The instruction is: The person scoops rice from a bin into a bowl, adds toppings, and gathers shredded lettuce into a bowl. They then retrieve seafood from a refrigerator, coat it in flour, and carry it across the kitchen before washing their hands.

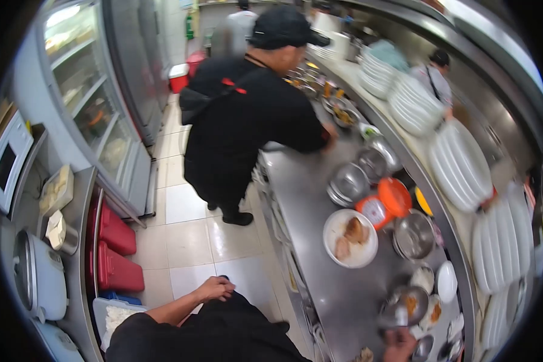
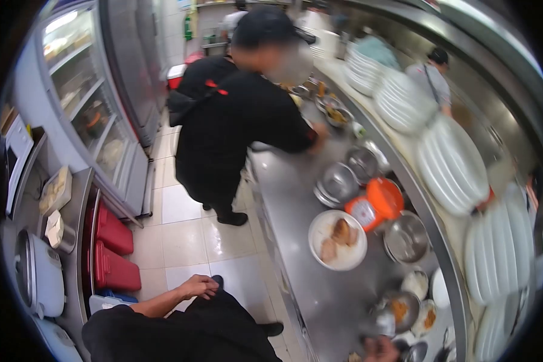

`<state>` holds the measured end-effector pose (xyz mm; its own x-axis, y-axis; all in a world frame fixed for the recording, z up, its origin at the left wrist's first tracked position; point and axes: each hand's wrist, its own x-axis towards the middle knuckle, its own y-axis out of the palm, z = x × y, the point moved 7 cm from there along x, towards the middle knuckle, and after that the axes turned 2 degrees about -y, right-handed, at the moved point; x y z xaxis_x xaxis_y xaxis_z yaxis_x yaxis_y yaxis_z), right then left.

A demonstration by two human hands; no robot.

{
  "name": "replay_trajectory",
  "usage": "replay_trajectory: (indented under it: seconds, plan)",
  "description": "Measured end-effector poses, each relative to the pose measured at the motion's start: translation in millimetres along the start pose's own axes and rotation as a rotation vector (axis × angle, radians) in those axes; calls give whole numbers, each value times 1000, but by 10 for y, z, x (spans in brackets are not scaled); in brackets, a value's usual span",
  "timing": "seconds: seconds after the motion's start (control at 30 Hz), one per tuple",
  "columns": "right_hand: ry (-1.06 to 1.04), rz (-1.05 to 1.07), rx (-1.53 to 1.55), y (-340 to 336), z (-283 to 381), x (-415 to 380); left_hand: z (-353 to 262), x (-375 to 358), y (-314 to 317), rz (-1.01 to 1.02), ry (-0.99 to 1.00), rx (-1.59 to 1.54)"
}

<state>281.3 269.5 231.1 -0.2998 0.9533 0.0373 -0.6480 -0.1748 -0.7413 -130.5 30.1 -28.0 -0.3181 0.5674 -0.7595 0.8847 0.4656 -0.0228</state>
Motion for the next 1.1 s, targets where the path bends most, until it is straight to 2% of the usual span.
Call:
replay_trajectory:
  seconds: [0.03, 0.07, 0.1, 0.17, 0.27, 0.3, 0.37, 0.4, 0.43, 0.47, 0.53, 0.57, 0.6, 0.67, 0.73, 0.77, 0.83, 0.87, 0.9, 0.93, 0.97, 1.03, 1.1]
  plan:
    - [-17, 189, -111, 530, 307, 115, -140, -60, -89, 41, 15, -80]
    - [-249, 116, 28, 1046, 786, 272, -304, -138, -207, 80, 34, -156]
    - [-308, 283, 40, 1564, 1270, 332, -433, -208, -395, 55, 44, -177]
    - [-641, 581, 94, 2697, 1918, 291, -566, -313, -721, 181, 10, -463]
    - [-1136, 910, 147, 3792, 3030, -116, -605, -272, -1404, 192, 24, -611]
    - [-1181, 963, 86, 4010, 3283, -210, -621, -261, -1749, -8, 101, -651]
    - [-1255, 1039, 74, 4399, 3665, -224, -419, -71, -2339, -115, 150, -644]
    - [-1320, 1088, 48, 4608, 3811, -233, -523, -139, -2624, -198, 207, -620]
    - [-1329, 1141, -38, 4822, 3881, -210, -613, -215, -2839, -315, 233, -706]
    - [-1324, 1142, -27, 4912, 4058, -178, -601, -144, -3038, -320, 227, -698]
    - [-1304, 1051, 276, 4957, 4498, -27, -675, -99, -3661, -621, 468, -715]
    - [-1292, 1024, 295, 5131, 4544, 73, -722, -124, -3941, -719, 448, -661]
    - [-1281, 1017, 302, 5281, 4653, 134, -668, 14, -4220, -714, 444, -648]
    - [-1082, 968, 361, 5589, 4877, 397, -473, 116, -4937, -1192, 386, -301]
    - [-1056, 975, 369, 6007, 5096, 556, -604, -108, -5202, -1419, 301, 26]
    - [-1064, 1019, 398, 6204, 5258, 588, -202, 64, -5407, -1410, 104, 145]
    - [-1041, 1084, 472, 6512, 5657, 659, 1084, 423, -5715, -1347, -255, 331]
    - [-1022, 1071, 494, 6682, 5853, 714, 1157, 216, -5496, -1413, -213, 400]
    - [-1040, 1136, 563, 6851, 6047, 715, 1576, 186, -5361, -1149, -508, 365]
    - [-1055, 1205, 623, 7014, 6225, 709, 1633, 21, -5035, -904, -590, 333]
    - [-1063, 1186, 681, 7161, 6421, 755, 1465, -191, -4723, -1066, -365, 351]
    - [-958, 1219, 680, 7440, 6733, 865, 1528, -267, -4434, -1043, -497, 291]
    - [-861, 1241, 719, 7860, 7028, 980, 1548, -250, -4460, -1023, -608, 233]
